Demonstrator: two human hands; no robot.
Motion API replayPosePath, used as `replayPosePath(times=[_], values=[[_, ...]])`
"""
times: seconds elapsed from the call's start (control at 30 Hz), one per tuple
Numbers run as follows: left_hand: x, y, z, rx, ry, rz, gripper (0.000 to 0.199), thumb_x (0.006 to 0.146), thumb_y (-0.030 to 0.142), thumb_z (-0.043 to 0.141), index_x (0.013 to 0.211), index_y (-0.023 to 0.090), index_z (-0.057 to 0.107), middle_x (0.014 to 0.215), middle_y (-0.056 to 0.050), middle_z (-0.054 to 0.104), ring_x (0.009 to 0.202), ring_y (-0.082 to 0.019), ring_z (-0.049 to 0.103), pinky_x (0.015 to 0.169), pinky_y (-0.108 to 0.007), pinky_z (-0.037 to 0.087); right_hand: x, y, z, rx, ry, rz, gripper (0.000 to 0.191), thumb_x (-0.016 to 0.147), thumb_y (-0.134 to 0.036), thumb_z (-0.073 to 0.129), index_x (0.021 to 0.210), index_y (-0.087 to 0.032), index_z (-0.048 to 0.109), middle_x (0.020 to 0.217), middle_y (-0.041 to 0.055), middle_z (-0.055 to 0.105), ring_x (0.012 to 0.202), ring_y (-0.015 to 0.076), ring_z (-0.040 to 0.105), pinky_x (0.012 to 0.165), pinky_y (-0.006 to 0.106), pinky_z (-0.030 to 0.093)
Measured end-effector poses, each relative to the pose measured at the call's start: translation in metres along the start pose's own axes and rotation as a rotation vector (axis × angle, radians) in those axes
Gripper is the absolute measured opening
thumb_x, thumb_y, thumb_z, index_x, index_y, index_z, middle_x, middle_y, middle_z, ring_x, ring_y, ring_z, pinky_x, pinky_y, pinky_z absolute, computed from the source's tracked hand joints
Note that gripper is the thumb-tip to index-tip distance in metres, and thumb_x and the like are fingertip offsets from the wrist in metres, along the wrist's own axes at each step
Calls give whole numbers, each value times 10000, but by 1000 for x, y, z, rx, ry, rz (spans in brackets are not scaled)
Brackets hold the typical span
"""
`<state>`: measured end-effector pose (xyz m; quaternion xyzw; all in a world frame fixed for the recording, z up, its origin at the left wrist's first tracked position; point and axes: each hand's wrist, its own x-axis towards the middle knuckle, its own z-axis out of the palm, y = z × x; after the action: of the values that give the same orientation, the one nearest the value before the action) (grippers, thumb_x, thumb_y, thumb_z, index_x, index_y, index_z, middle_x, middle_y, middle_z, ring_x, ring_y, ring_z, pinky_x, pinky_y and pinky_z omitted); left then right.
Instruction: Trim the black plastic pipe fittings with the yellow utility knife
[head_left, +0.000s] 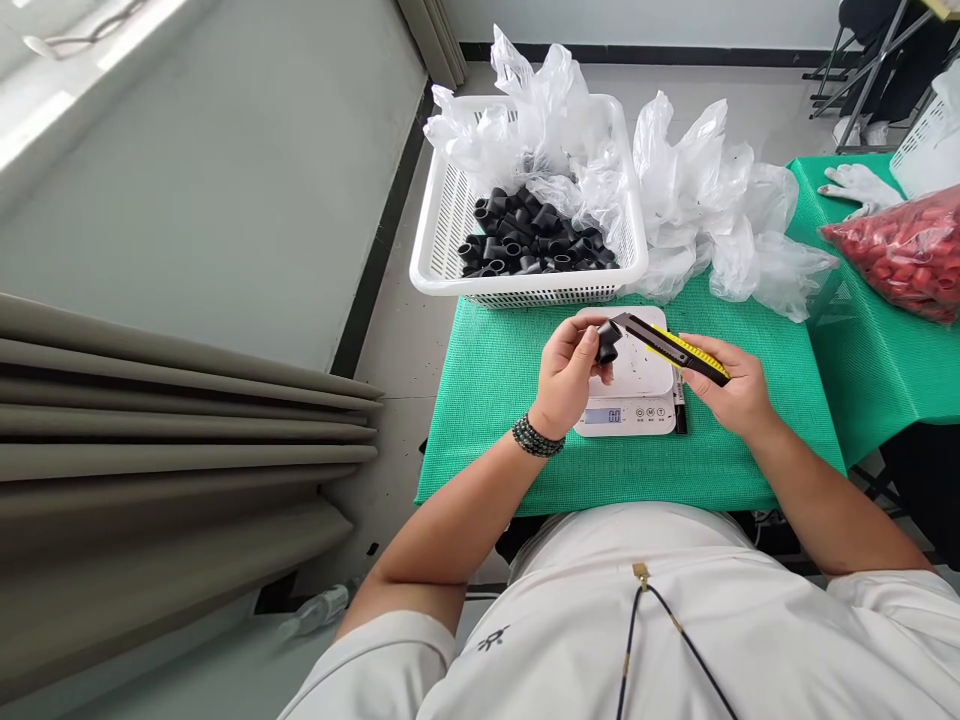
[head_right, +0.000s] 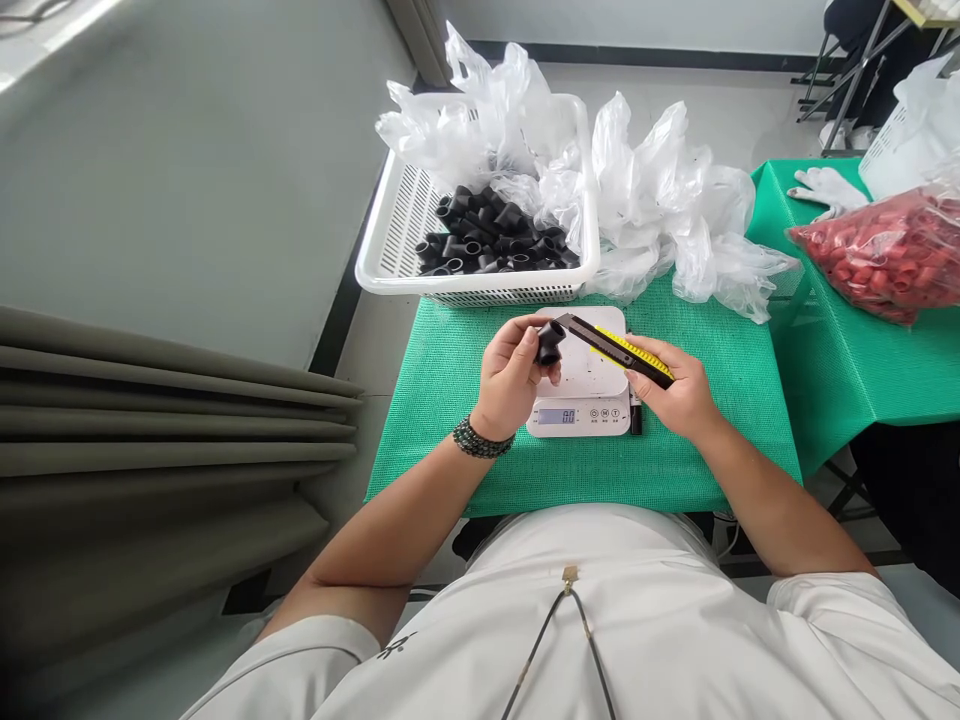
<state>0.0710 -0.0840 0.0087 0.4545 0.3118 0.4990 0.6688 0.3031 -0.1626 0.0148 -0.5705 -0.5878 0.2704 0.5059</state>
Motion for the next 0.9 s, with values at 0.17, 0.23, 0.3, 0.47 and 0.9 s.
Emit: replayPosePath(times=[0.17,0.23,0.3,0.47,0.9], values=[[0,2,2,-5,-2,8,608,871,740,819,1122,203,683,754,33,630,530,-81,616,491,-224,556,0,-2,-2,29,-38,-21,366,884,-369,843,1238,-274,838,1196,68,872,1055,285,850,940,424,717],[0,1,2,0,2,5,616,868,747,817,1122,203,684,743,37,621,532,-83,613,489,-225,554,0,-2,-2,16,-47,-10,366,886,-370,840,1238,-272,838,1206,70,870,1068,286,847,955,429,713],[0,0,1,5,3,6,624,864,753,816,1125,201,683,766,27,639,534,-82,609,488,-228,554,1,-2,-1,-3,-38,3,369,883,-361,837,1241,-271,838,1224,69,866,1093,285,843,989,436,705],[0,0,1,1,-12,18,614,878,739,812,1129,194,680,789,15,665,533,-78,615,494,-224,555,1,0,0,-8,-12,-3,378,870,-337,841,1240,-261,840,1230,71,866,1104,287,843,1001,438,702],[0,0,1,-11,-15,41,593,892,711,817,1136,187,688,765,20,671,532,-73,619,497,-202,550,2,1,0,-24,-16,-12,375,880,-339,841,1245,-258,839,1233,77,864,1108,297,843,991,447,708]])
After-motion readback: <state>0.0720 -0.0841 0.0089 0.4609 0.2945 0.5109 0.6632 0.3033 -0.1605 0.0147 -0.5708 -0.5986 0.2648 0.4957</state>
